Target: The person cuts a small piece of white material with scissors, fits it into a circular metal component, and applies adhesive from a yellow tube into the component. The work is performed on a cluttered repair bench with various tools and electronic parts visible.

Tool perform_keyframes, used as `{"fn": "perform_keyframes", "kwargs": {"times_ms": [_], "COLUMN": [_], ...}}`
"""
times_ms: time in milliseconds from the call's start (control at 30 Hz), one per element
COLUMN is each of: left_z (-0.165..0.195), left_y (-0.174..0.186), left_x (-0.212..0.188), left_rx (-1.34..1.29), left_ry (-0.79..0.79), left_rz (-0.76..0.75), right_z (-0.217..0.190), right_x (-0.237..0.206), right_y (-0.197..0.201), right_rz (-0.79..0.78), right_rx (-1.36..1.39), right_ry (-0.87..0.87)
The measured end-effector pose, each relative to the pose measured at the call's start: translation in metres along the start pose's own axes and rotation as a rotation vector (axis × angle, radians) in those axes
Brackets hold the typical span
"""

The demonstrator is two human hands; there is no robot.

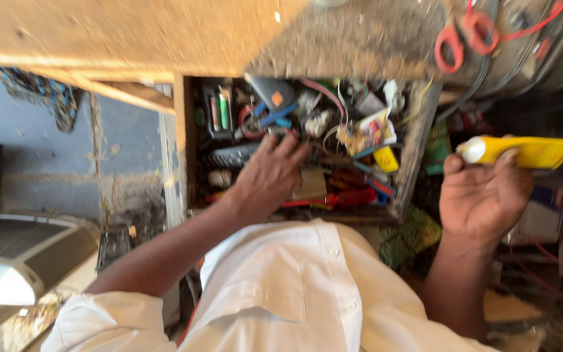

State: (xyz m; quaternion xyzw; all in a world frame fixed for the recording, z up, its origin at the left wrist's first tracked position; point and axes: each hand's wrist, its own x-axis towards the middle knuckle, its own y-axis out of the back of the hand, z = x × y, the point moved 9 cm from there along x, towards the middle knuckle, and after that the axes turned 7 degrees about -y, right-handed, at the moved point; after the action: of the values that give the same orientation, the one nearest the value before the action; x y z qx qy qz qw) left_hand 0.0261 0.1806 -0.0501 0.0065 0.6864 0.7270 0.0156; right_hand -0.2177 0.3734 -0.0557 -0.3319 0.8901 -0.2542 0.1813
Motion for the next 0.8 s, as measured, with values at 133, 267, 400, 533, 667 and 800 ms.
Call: {"fn": "perform_keyframes", "kwargs": {"times_ms": [133, 267, 400, 533, 667, 800], "left_z": [0.001, -0.008, -0.019, -0.048, -0.097, -0.162], "left_y": [-0.013, -0.007, -0.003, 0.058, 0.125, 0.15], "left_x": [-0.007, -0.018, -0.019, -0.026, -0.027, 0.008], "left_rx": [-0.049, -0.218, -0.589, -0.844, -0.78, -0.808], "left_ry": [0.006, 0.115, 0.151, -0.014, -0.201, -0.158], "left_rz": [0.025, 0.235, 0.242, 0.517, 0.64, 0.595], "right_z": [0.003, 0.004, 0.001, -0.004, -0.01, -0.017], "right_x": [0.004, 0.007, 0.01, 0.02, 0.033, 0.054], "right_y": [-0.014, -0.019, -0.027, -0.04, -0.063, -0.09], "right_rz": [-0.026, 0.003, -0.001, -0.01, -0.023, -0.035], "right_rx": [0.008, -0.007, -0.021, -0.03, -0.063, -0.105], "right_ry": [0.013, 0.019, 0.049, 0.08, 0.121, 0.193]}}
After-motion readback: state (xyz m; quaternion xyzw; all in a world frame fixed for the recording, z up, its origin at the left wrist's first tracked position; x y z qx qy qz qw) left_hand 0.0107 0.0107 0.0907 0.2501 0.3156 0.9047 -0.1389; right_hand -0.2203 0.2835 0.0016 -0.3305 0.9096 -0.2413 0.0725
